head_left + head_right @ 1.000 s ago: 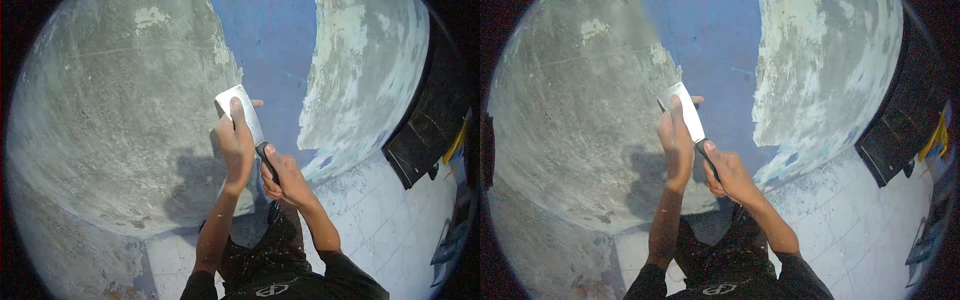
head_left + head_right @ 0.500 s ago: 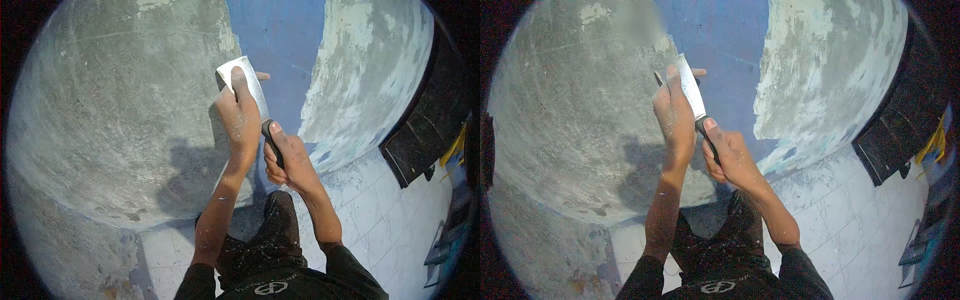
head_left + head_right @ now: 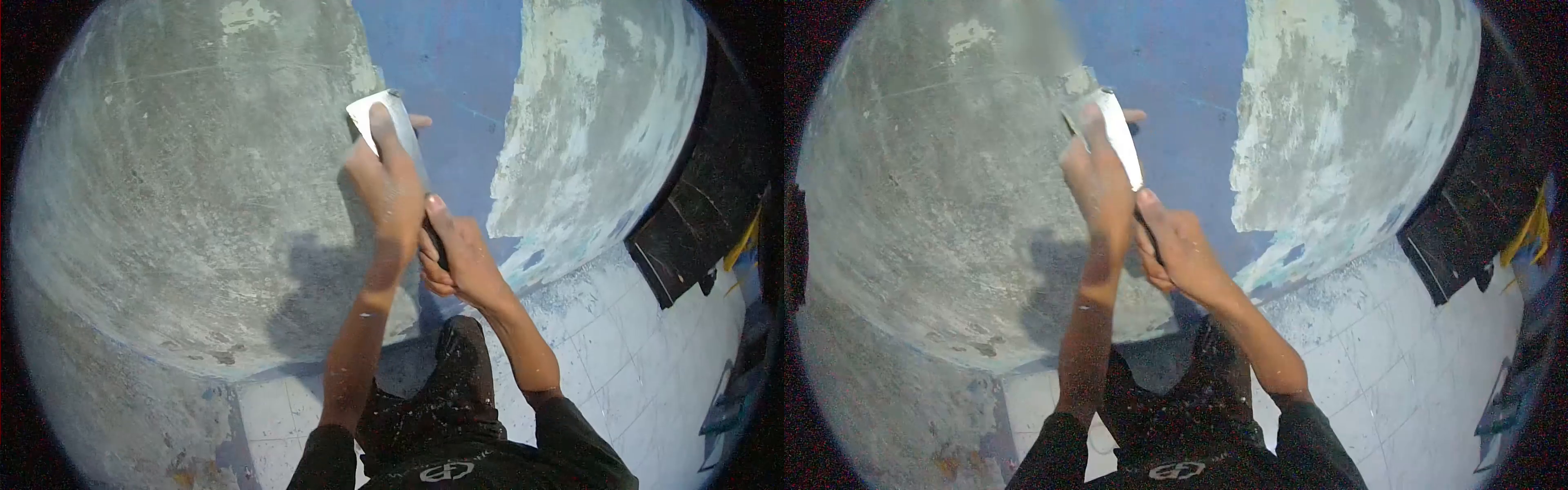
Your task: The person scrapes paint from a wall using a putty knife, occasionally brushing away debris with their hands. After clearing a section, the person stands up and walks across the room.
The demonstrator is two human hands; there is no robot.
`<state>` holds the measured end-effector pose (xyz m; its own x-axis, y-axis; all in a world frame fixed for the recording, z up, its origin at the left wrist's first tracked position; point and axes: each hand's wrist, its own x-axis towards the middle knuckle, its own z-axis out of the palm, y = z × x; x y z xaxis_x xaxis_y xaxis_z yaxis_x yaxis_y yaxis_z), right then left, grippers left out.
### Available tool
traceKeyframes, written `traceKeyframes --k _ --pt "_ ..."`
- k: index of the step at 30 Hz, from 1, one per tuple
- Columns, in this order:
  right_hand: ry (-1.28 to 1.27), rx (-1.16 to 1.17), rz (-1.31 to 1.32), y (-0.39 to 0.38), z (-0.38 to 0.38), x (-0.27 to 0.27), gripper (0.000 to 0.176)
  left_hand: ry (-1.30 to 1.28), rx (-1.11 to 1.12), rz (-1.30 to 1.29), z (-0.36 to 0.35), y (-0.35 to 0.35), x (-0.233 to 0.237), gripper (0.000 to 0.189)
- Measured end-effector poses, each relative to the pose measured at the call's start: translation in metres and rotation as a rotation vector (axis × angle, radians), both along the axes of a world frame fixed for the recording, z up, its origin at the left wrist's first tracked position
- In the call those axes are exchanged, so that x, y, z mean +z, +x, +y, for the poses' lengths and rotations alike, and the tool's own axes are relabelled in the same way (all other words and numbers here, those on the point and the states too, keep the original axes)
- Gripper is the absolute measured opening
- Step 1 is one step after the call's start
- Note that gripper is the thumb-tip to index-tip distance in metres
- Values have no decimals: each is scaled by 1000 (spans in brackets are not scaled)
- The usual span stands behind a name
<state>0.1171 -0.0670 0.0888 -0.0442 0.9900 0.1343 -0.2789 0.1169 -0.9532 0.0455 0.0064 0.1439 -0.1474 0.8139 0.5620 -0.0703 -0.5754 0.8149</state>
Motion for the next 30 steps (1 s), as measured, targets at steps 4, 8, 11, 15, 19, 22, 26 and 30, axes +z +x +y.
traceKeyframes --k 4,8,11,15,19,22,26,30 --pt "-53 20 28 4 -7 -12 62 -26 -17 16 6 -4 -18 63" --pt "14 -54 -59 3 -1 -9 62 60 -10 -1 9 -2 -7 64" --pt "-6 38 1 6 -1 8 62 21 -29 17 6 -5 3 65" --pt "29 -48 -82 5 -1 0 63 144 52 -11 12 2 -21 63" --pt "51 59 8 7 7 33 64 79 -3 -5 10 -5 37 59" --pt "-21 55 -34 9 -11 11 63 239 69 -81 17 4 -4 61" --pt "46 38 -48 9 6 9 62 209 98 -40 18 5 -2 59" --pt "135 90 -6 8 12 63 62 152 1 -44 14 -7 58 56"
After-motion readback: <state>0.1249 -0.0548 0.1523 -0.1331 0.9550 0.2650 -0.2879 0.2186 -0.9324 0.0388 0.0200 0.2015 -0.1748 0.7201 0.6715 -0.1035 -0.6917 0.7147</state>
